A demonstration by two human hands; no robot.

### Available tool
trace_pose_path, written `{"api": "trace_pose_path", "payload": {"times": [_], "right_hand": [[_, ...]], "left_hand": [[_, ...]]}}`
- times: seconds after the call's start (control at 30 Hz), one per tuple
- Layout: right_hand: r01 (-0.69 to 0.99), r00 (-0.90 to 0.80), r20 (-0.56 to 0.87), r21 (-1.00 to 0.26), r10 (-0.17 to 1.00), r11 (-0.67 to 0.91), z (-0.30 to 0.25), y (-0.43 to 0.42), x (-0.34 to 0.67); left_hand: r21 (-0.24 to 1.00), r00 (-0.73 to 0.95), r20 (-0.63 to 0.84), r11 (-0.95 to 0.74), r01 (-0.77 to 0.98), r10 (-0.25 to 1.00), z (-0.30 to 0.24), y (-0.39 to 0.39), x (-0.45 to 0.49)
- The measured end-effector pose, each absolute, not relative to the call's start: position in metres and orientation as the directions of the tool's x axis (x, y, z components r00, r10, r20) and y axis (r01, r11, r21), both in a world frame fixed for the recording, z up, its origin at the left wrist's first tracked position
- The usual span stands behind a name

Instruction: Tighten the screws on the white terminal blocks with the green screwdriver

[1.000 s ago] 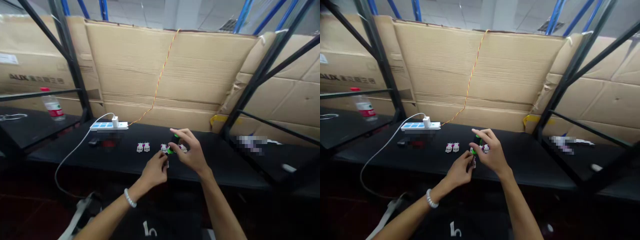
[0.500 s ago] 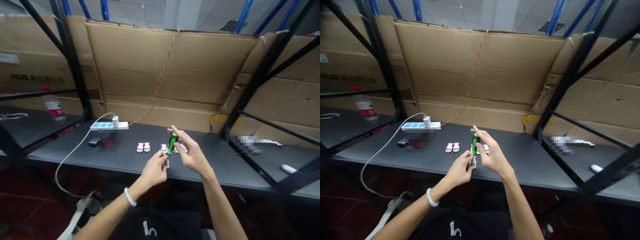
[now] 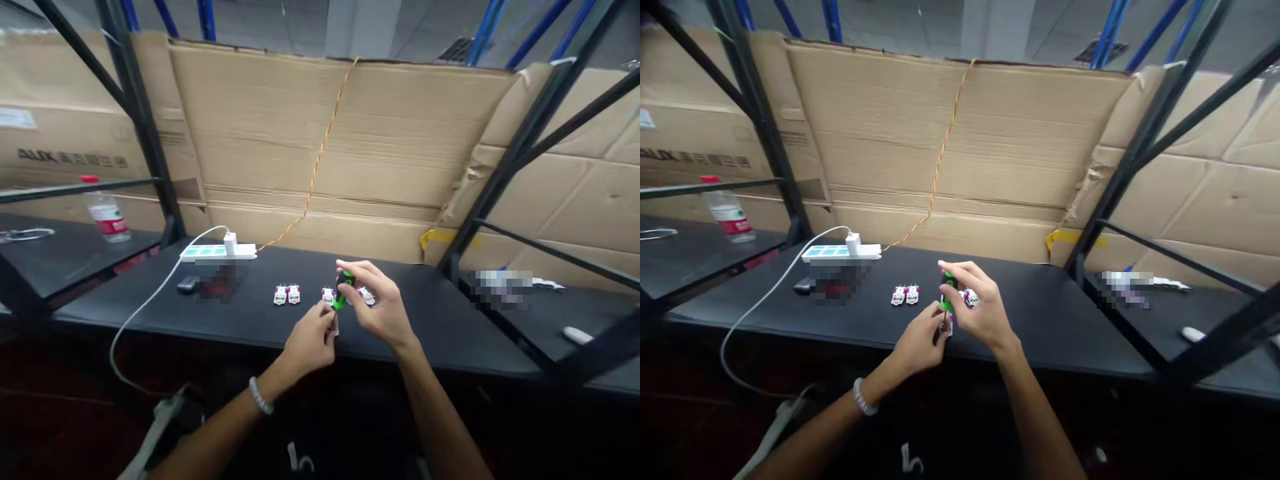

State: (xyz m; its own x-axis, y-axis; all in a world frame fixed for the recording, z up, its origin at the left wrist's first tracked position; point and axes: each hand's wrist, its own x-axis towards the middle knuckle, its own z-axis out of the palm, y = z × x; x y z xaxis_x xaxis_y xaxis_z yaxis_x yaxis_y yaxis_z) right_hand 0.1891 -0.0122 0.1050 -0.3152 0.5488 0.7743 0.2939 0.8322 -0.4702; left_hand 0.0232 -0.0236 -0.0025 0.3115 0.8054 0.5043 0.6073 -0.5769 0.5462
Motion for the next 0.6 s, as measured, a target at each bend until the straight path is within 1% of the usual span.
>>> {"api": "trace_pose_path", "payload": {"times": [0.07,0.13,0.23,0.3,0.47,0.53,0.6], "right_hand": [[0.364,-0.256,0.800,-0.440,0.543,0.821,0.1028,-0.0112,0.1871],[0.406,-0.250,0.799,-0.427,0.548,0.808,0.1019,-0.0109,0.1869],[0.339,-0.333,0.762,-0.453,0.556,0.824,0.1028,-0.0113,0.1899],[0.302,-0.358,0.750,-0.470,0.556,0.829,0.1044,-0.0118,0.1920],[0.407,-0.262,0.810,-0.400,0.525,0.821,0.1055,-0.0132,0.1934],[0.404,-0.277,0.796,-0.412,0.538,0.817,0.1038,-0.0136,0.1939],[0.356,-0.312,0.767,-0.453,0.561,0.817,0.1016,-0.0138,0.1946]], "left_hand": [[0.538,0.314,0.512,-0.584,0.608,0.799,-0.0036,-0.0235,0.0231],[0.539,0.317,0.509,-0.583,0.608,0.800,-0.0036,-0.0235,0.0229],[0.547,0.316,0.488,-0.567,0.615,0.814,-0.0021,-0.0242,0.0229],[0.551,0.300,0.486,-0.554,0.623,0.821,-0.0011,-0.0251,0.0232],[0.552,0.295,0.492,-0.556,0.622,0.819,0.0002,-0.0264,0.0247],[0.551,0.295,0.484,-0.549,0.629,0.824,0.0008,-0.0264,0.0252],[0.547,0.291,0.474,-0.537,0.642,0.831,0.0010,-0.0263,0.0256]]}}
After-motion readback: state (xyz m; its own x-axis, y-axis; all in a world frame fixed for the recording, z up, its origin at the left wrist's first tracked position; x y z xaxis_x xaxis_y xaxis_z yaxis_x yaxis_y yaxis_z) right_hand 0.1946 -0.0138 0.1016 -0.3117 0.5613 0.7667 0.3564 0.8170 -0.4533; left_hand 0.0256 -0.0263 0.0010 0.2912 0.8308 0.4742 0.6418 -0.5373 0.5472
